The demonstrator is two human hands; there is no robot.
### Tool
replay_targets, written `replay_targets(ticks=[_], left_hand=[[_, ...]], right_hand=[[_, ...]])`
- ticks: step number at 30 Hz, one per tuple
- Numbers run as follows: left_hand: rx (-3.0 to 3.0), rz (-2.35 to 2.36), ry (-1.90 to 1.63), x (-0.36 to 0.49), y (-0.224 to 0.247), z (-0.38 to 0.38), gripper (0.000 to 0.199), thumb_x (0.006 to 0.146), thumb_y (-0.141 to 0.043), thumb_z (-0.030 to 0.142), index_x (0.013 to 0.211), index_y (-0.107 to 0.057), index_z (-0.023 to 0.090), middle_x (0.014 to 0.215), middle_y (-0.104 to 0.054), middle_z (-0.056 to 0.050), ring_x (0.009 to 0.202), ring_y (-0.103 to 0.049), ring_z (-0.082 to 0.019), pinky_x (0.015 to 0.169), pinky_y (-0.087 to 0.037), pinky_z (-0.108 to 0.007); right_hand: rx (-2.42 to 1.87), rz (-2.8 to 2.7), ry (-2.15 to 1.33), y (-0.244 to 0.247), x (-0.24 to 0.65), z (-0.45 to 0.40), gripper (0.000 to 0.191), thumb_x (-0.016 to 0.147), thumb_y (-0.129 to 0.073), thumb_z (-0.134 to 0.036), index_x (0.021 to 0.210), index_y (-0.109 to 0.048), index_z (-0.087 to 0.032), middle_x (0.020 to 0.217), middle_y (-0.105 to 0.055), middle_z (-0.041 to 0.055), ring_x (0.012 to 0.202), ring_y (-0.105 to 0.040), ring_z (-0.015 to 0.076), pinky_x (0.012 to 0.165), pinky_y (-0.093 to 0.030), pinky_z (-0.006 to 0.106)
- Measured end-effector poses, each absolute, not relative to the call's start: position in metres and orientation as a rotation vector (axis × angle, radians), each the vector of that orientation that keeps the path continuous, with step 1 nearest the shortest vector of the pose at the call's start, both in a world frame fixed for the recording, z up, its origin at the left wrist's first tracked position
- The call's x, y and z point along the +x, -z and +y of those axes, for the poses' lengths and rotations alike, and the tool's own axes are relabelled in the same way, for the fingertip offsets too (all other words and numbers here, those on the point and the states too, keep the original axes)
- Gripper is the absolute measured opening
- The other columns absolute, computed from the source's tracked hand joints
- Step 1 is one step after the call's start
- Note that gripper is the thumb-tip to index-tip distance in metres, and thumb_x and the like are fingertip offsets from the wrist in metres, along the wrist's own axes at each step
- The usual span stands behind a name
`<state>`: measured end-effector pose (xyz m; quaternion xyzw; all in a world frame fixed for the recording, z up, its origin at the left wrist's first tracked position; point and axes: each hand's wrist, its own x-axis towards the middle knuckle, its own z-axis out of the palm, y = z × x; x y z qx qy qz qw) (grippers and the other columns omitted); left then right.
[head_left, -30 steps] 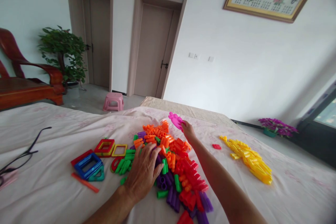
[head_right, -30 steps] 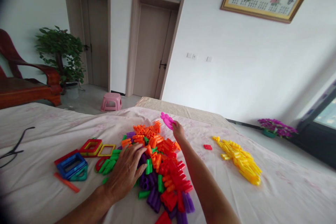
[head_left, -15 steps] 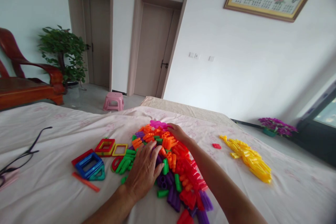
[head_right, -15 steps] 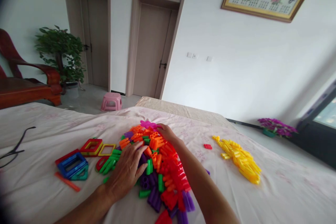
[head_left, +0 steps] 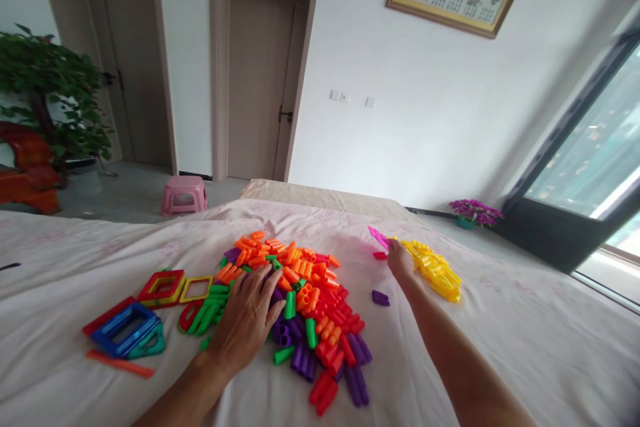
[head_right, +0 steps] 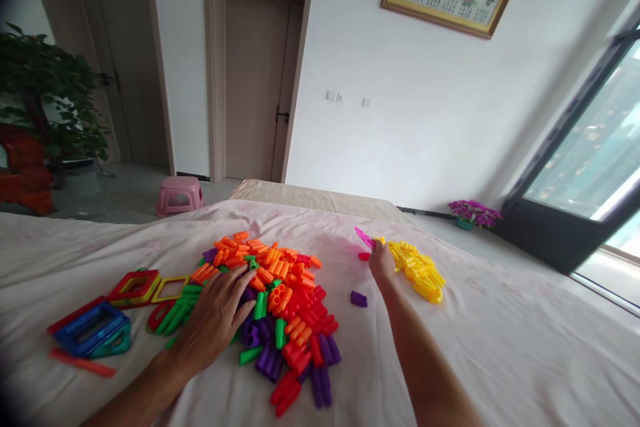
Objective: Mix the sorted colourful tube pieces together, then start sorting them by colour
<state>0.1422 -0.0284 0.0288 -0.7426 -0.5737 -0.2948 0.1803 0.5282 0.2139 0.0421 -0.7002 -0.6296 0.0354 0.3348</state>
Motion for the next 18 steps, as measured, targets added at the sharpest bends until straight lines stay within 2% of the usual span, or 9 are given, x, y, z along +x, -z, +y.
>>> replay_targets(ticks=[4,11,14,18], left_hand=[[-2.103,-1.606,0.850,0.141,-0.028,-0.028,0.048,0.093,-0.047,0.039,0.138,-0.047,0.021,0.136,-0.055,-0.012,0.128,-0.048,-0.028,0.105,-0.037,-0.048],[-2.113,-1.602,0.856,0.142,-0.029,-0.029,0.047,0.094,-0.045,0.039,0.137,-0.047,0.020,0.134,-0.056,-0.013,0.127,-0.049,-0.028,0.104,-0.038,-0.049],[-2.129,-1.601,0.868,0.142,-0.031,-0.030,0.046,0.095,-0.043,0.038,0.137,-0.047,0.020,0.131,-0.058,-0.013,0.124,-0.050,-0.028,0.103,-0.038,-0.049],[-2.187,-1.563,0.873,0.140,-0.033,-0.032,0.047,0.095,-0.042,0.038,0.138,-0.046,0.020,0.132,-0.058,-0.012,0.124,-0.050,-0.027,0.105,-0.035,-0.050]], right_hand=[[-1.747,-1.742,-0.148,-0.028,0.522,0.190,0.040,0.092,-0.039,-0.031,0.120,-0.064,-0.016,0.111,-0.069,0.0131,0.104,-0.062,0.0262,0.089,-0.045,0.035],[-1.352,-1.994,-0.385,-0.023,0.419,0.126,0.036,0.091,-0.042,-0.034,0.117,-0.064,-0.021,0.114,-0.067,0.0090,0.104,-0.061,0.0235,0.091,-0.043,0.035],[-1.260,-1.949,-0.534,-0.025,0.392,0.101,0.034,0.091,-0.042,-0.038,0.111,-0.063,-0.021,0.100,-0.070,0.0067,0.090,-0.062,0.0218,0.080,-0.045,0.033],[-1.274,-1.747,-0.708,-0.029,0.389,0.085,0.030,0.086,-0.043,-0.041,0.090,-0.060,-0.018,0.074,-0.064,0.0022,0.067,-0.056,0.0172,0.059,-0.041,0.027]])
